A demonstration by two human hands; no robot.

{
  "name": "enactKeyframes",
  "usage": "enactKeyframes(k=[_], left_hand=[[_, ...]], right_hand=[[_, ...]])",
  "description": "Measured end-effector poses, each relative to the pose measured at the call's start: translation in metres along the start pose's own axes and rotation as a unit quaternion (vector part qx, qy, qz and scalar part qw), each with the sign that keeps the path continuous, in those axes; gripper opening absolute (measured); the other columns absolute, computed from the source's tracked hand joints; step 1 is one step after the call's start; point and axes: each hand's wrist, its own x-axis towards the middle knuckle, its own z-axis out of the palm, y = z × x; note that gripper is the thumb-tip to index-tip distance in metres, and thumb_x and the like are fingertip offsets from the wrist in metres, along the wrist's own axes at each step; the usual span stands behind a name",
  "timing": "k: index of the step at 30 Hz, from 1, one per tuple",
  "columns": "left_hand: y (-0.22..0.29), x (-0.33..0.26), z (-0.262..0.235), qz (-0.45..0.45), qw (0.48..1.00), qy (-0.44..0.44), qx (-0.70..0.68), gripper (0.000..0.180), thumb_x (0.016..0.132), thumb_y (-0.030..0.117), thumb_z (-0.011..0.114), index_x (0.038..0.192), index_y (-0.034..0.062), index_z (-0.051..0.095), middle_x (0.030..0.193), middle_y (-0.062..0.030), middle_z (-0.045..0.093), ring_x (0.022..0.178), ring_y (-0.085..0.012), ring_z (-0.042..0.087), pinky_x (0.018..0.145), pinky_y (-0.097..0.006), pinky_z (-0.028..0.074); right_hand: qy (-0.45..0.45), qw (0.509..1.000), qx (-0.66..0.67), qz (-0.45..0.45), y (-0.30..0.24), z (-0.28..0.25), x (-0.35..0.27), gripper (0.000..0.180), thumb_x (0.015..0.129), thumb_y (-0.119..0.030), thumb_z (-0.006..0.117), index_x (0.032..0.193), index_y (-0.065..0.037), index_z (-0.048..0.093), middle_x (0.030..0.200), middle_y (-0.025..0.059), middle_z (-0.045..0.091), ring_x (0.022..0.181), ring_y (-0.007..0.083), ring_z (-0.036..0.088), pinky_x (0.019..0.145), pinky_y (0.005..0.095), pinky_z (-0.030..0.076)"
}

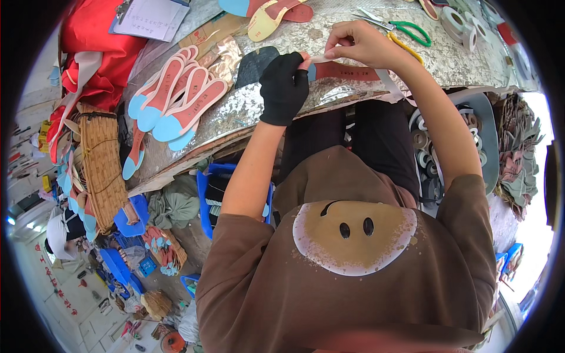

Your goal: Applying and cutting white reinforcement tape to shoe insole components.

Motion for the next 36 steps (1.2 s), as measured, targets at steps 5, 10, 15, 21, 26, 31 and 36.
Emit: enactKeyframes(k=[5, 10, 15, 21, 26, 31, 36], left_hand=[[0.011, 0.020, -0.016, -0.067, 0.993, -0.097, 0.010, 0.011, 0.085, 0.016, 0.066, 0.092, 0.0071, 0.070, 0.077, -0.0136, 0.068, 0.072, -0.0310, 0.065, 0.064, -0.040, 0.049], [0.001, 0.053, -0.018, -0.041, 0.957, -0.288, -0.010, 0.017, 0.082, 0.023, 0.064, 0.090, 0.0108, 0.072, 0.080, -0.0142, 0.068, 0.078, -0.0345, 0.066, 0.072, -0.042, 0.052], [0.008, 0.049, -0.002, 0.014, 0.959, -0.279, 0.044, 0.019, 0.082, 0.018, 0.061, 0.095, 0.0082, 0.070, 0.087, -0.0155, 0.069, 0.082, -0.0346, 0.066, 0.073, -0.041, 0.052], [0.021, 0.055, 0.009, 0.066, 0.926, -0.348, 0.132, 0.015, 0.080, 0.015, 0.059, 0.089, 0.0112, 0.071, 0.084, -0.0144, 0.068, 0.079, -0.0351, 0.065, 0.070, -0.045, 0.051], [0.018, 0.045, 0.016, 0.084, 0.937, -0.302, 0.155, 0.013, 0.080, 0.016, 0.061, 0.088, 0.0158, 0.071, 0.081, -0.0095, 0.068, 0.076, -0.0309, 0.066, 0.066, -0.043, 0.051], [0.028, 0.050, 0.012, 0.102, 0.937, -0.305, 0.139, 0.013, 0.081, 0.013, 0.060, 0.089, 0.0145, 0.071, 0.082, -0.0103, 0.068, 0.076, -0.0322, 0.066, 0.067, -0.043, 0.051], [0.049, 0.045, 0.032, 0.070, 0.913, -0.358, 0.185, 0.016, 0.081, 0.017, 0.063, 0.093, 0.0160, 0.072, 0.082, -0.0102, 0.068, 0.076, -0.0323, 0.066, 0.066, -0.042, 0.051]], right_hand=[[-0.041, 0.989, -0.047, 0.137, -0.016, 0.002, -0.003, 0.013, 0.084, -0.013, 0.072, 0.085, -0.002, 0.066, 0.072, 0.0053, 0.059, 0.066, 0.0158, 0.054, 0.061, 0.0300, 0.043], [0.036, 0.976, -0.216, 0.004, -0.023, 0.016, -0.011, 0.012, 0.085, -0.013, 0.066, 0.081, -0.002, 0.062, 0.078, 0.0117, 0.060, 0.071, 0.0291, 0.060, 0.063, 0.0376, 0.047], [0.050, 0.940, -0.335, 0.023, -0.039, 0.022, -0.026, 0.014, 0.085, -0.015, 0.064, 0.080, -0.003, 0.058, 0.084, 0.0115, 0.059, 0.076, 0.0324, 0.063, 0.064, 0.0418, 0.050], [0.029, 0.922, -0.385, 0.035, -0.037, 0.018, -0.037, 0.011, 0.082, -0.013, 0.066, 0.082, -0.004, 0.059, 0.085, 0.0091, 0.058, 0.076, 0.0303, 0.065, 0.063, 0.0407, 0.052], [0.057, 0.905, -0.421, 0.008, -0.033, 0.018, -0.045, 0.007, 0.081, -0.008, 0.063, 0.082, -0.004, 0.057, 0.085, 0.0072, 0.058, 0.074, 0.0291, 0.065, 0.061, 0.0388, 0.052], [-0.003, 0.915, -0.402, 0.043, -0.027, -0.008, -0.065, 0.007, 0.079, -0.004, 0.062, 0.084, -0.005, 0.056, 0.086, 0.0077, 0.056, 0.075, 0.0268, 0.065, 0.061, 0.0379, 0.052], [-0.025, 0.901, -0.430, -0.056, -0.022, -0.012, -0.065, 0.010, 0.077, 0.000, 0.061, 0.085, -0.003, 0.056, 0.089, 0.0065, 0.055, 0.077, 0.0259, 0.065, 0.061, 0.0363, 0.052]])
